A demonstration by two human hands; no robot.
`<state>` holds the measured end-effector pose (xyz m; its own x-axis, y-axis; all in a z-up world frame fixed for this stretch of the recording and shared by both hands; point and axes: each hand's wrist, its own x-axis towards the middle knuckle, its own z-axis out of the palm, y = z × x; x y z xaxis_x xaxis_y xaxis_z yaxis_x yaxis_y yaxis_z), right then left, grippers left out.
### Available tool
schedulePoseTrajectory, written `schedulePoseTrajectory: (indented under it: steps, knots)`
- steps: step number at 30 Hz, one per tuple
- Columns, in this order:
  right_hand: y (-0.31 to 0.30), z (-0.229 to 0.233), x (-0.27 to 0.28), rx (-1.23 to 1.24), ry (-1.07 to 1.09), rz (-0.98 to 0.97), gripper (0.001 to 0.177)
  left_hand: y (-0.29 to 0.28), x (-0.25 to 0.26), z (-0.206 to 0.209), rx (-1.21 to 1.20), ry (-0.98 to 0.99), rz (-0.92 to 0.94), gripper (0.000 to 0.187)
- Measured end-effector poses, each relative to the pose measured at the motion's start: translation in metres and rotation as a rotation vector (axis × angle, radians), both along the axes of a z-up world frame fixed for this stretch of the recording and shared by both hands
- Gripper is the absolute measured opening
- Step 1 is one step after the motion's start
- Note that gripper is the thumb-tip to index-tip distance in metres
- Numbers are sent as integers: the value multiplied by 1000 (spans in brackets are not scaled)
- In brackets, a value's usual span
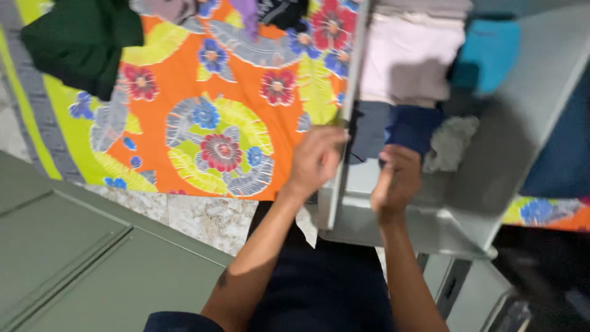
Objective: The person folds several pairs of underwear and places them into a storage bin.
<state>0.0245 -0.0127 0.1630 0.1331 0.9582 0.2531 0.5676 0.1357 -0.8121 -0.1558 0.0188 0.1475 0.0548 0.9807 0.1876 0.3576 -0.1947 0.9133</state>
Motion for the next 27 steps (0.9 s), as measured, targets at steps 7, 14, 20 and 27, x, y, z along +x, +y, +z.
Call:
schedulePoseTrajectory:
  steps: [7,14,20,27]
  knots:
    - [59,-5,-142,-198,71,311,12,56,-206,-93,-452,407,471,57]
    - [100,-109,-238,-406,265,322,11,86,-307,-179,-1294,788,54,149]
    - [154,-175,-328,-538,386,369,16,91,-318,-221,-1355,725,-54,147]
    - [247,-215,-432,-882,1233,105,32,97,-325,-206,-1402,592,-78,146]
